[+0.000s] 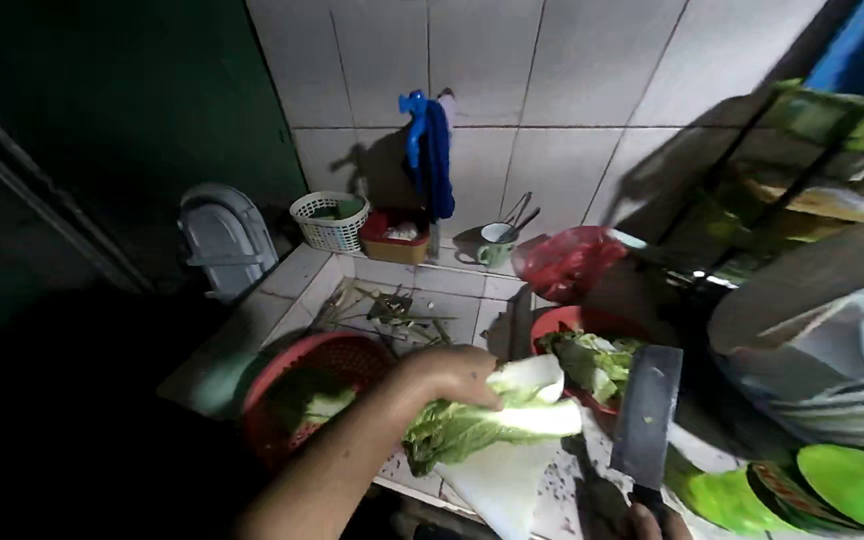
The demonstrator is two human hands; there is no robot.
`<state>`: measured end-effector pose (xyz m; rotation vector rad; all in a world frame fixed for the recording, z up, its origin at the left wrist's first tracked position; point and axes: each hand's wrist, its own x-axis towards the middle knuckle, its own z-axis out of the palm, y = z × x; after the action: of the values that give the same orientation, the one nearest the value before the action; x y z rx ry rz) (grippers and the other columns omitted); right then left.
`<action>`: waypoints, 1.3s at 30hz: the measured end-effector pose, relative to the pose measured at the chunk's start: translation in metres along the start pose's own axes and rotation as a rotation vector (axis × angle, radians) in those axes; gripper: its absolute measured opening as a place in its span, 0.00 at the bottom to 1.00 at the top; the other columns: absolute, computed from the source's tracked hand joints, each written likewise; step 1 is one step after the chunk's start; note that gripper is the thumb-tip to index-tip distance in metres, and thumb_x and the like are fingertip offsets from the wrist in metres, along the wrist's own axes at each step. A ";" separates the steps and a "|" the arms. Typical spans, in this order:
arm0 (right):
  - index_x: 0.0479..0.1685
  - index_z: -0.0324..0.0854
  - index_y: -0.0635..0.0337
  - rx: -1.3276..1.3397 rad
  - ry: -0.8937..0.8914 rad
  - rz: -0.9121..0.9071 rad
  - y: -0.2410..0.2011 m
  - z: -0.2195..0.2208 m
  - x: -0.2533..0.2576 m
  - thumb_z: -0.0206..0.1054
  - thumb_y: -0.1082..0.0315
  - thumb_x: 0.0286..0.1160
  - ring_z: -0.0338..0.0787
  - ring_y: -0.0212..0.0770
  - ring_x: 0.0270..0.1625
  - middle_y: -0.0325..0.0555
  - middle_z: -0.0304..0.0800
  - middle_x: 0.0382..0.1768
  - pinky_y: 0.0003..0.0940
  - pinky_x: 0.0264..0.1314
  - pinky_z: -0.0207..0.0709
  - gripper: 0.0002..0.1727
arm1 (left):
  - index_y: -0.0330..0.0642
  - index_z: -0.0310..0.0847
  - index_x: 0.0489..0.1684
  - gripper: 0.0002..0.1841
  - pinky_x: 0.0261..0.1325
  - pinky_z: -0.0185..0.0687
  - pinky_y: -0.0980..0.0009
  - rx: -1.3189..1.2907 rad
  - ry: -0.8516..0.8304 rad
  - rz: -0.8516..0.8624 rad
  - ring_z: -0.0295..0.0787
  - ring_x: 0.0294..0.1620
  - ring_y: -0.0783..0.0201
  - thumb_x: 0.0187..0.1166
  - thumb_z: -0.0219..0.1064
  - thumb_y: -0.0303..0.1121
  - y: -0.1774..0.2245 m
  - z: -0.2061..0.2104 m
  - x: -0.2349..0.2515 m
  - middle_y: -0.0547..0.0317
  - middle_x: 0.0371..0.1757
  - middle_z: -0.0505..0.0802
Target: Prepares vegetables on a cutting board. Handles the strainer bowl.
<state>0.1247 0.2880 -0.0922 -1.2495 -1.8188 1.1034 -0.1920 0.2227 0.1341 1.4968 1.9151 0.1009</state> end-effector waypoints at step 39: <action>0.65 0.79 0.70 0.036 -0.042 -0.012 -0.003 0.000 0.000 0.54 0.53 0.87 0.92 0.39 0.26 0.47 0.91 0.30 0.43 0.32 0.90 0.27 | 0.44 0.87 0.61 0.14 0.76 0.73 0.48 0.052 0.138 -0.096 0.80 0.72 0.48 0.87 0.60 0.37 -0.023 0.127 0.051 0.47 0.67 0.85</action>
<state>0.1237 0.2870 -0.0898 -1.2015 -1.8269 1.1595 -0.1446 0.2165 0.0037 1.4614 2.1114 0.1149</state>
